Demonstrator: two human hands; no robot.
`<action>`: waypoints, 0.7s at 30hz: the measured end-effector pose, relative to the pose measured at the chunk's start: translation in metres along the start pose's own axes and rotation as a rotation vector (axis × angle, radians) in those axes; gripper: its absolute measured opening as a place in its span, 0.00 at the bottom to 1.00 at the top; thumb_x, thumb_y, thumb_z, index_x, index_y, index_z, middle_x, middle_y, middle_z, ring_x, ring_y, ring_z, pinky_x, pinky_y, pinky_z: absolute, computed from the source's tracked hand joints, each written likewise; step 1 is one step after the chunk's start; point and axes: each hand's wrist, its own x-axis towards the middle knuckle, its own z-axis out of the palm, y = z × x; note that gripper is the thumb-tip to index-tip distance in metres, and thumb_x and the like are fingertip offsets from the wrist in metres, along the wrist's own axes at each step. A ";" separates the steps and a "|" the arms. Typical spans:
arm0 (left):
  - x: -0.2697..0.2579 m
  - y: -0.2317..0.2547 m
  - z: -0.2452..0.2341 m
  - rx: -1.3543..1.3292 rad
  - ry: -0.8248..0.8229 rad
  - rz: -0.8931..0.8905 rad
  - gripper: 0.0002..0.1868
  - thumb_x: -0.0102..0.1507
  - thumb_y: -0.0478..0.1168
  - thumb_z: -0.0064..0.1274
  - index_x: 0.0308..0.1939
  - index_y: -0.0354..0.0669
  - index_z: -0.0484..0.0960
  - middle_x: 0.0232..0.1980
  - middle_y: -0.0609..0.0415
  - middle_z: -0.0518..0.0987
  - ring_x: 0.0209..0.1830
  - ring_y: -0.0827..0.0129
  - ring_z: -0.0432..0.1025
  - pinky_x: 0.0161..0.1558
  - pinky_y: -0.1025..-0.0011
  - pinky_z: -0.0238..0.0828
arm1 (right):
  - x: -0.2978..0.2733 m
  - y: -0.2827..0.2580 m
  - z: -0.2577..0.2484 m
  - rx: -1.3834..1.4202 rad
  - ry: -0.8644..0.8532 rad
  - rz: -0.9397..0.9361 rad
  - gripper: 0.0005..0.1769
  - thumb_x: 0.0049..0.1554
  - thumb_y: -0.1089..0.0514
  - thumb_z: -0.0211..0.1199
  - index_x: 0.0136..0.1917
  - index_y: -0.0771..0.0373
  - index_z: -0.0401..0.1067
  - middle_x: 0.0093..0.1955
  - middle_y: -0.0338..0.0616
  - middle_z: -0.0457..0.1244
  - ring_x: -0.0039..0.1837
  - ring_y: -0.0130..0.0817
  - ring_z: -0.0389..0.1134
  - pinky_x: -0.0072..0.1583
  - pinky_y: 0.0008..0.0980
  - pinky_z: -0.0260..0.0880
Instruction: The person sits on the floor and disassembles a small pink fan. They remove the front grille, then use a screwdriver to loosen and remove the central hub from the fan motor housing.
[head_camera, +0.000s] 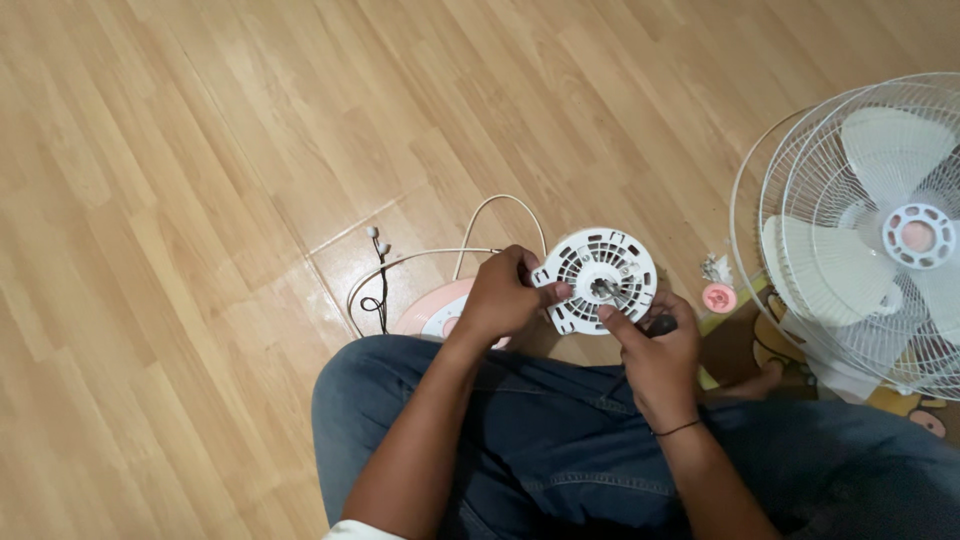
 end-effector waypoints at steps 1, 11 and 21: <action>0.000 0.001 0.000 0.019 0.003 -0.003 0.25 0.48 0.43 0.75 0.37 0.34 0.76 0.27 0.50 0.78 0.27 0.70 0.74 0.30 0.70 0.73 | -0.001 -0.002 0.000 -0.009 0.008 0.035 0.18 0.51 0.67 0.73 0.51 0.67 0.68 0.41 0.38 0.66 0.37 0.20 0.63 0.37 0.20 0.61; -0.005 0.007 -0.002 -0.042 -0.030 -0.014 0.24 0.50 0.42 0.74 0.37 0.34 0.75 0.27 0.50 0.78 0.27 0.72 0.74 0.30 0.70 0.73 | -0.003 -0.004 0.001 0.024 0.028 0.096 0.21 0.51 0.67 0.72 0.53 0.65 0.64 0.41 0.39 0.66 0.34 0.20 0.62 0.32 0.20 0.59; -0.004 0.006 -0.005 -0.172 -0.112 -0.048 0.23 0.51 0.39 0.73 0.40 0.34 0.74 0.28 0.54 0.76 0.28 0.74 0.73 0.29 0.73 0.73 | -0.003 0.003 0.000 -0.006 0.011 -0.029 0.23 0.53 0.69 0.72 0.57 0.70 0.63 0.48 0.43 0.65 0.47 0.23 0.68 0.48 0.21 0.71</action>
